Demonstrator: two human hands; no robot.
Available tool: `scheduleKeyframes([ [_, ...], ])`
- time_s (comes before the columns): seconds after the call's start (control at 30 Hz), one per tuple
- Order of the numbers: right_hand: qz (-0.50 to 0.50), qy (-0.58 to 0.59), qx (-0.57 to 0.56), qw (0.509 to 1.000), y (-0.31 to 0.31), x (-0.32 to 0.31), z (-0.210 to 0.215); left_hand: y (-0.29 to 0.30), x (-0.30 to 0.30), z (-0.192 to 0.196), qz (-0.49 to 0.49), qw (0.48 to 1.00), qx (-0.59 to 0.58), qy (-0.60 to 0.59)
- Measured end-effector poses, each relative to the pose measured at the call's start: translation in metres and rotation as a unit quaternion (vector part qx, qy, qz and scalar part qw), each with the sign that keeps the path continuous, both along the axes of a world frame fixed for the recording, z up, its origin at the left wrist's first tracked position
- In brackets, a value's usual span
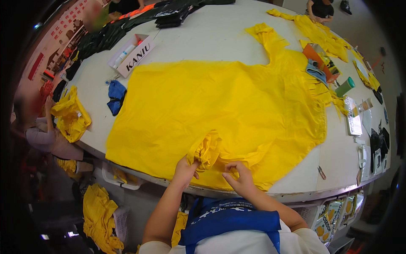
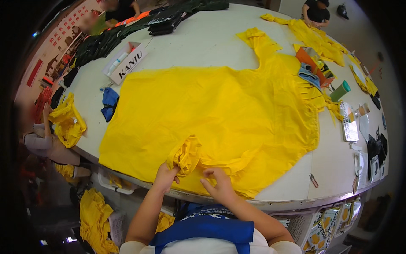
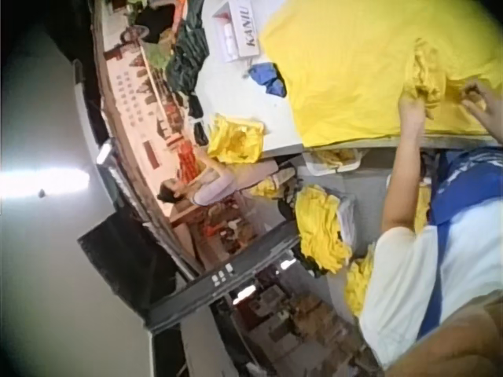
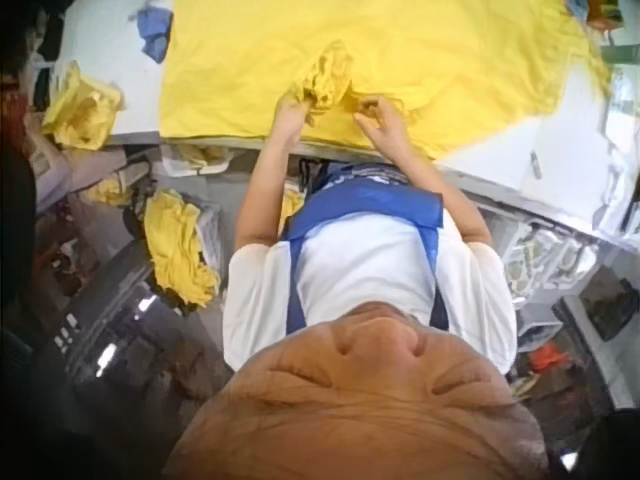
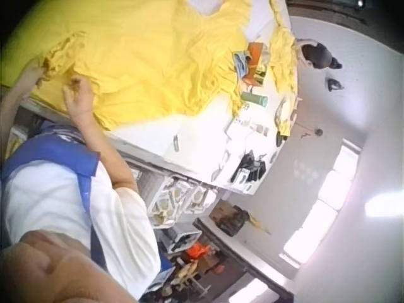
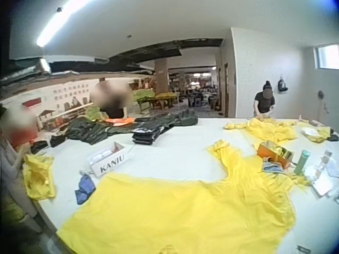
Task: The person folds yellow shirts on a large white table, places them into clear plastic packaging, and stacks the packaged items. The person also uses scissors to trim loose threads from the shirts before folding.
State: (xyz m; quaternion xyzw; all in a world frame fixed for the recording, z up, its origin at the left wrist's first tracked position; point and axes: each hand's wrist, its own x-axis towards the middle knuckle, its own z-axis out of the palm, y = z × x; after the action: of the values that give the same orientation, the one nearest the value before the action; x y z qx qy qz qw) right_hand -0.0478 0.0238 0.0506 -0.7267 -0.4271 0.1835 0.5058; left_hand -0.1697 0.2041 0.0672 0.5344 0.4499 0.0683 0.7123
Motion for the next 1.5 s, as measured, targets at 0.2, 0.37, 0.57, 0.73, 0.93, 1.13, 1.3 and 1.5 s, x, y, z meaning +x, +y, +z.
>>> scheduleKeyframes([
  [0.2,-0.028,-0.223,-0.351,0.909,-0.029,0.003,-0.038,0.082,-0.055,-0.118,-0.065,0.953,0.271,0.117],
  [0.37,-0.012,-0.26,-0.394,0.881,-0.071,0.007,-0.092,0.151,-0.09,-0.106,-0.029,0.963,0.13,0.236],
  [0.57,-0.01,-0.29,-0.404,0.867,-0.071,0.007,-0.096,0.15,-0.02,-0.077,-0.357,0.745,0.562,0.051],
  [0.73,-0.003,-0.242,-0.422,0.873,-0.072,0.001,-0.087,0.215,-0.055,-0.1,-0.213,0.944,0.246,0.047],
  [0.93,-0.047,-0.16,-0.42,0.892,-0.078,0.021,-0.08,0.15,-0.109,-0.116,0.113,0.958,0.259,0.041],
  [1.13,-0.245,-0.274,-0.464,0.806,-0.064,0.071,-0.103,0.096,-0.095,-0.079,0.024,0.876,0.474,0.089],
  [1.3,-0.251,-0.197,-0.537,0.781,-0.05,0.076,-0.095,0.12,-0.11,-0.119,-0.033,0.902,0.333,0.272],
  [1.5,-0.221,-0.28,-0.292,0.887,-0.201,0.082,-0.113,0.192,-0.203,-0.147,0.36,0.76,0.385,0.38],
])
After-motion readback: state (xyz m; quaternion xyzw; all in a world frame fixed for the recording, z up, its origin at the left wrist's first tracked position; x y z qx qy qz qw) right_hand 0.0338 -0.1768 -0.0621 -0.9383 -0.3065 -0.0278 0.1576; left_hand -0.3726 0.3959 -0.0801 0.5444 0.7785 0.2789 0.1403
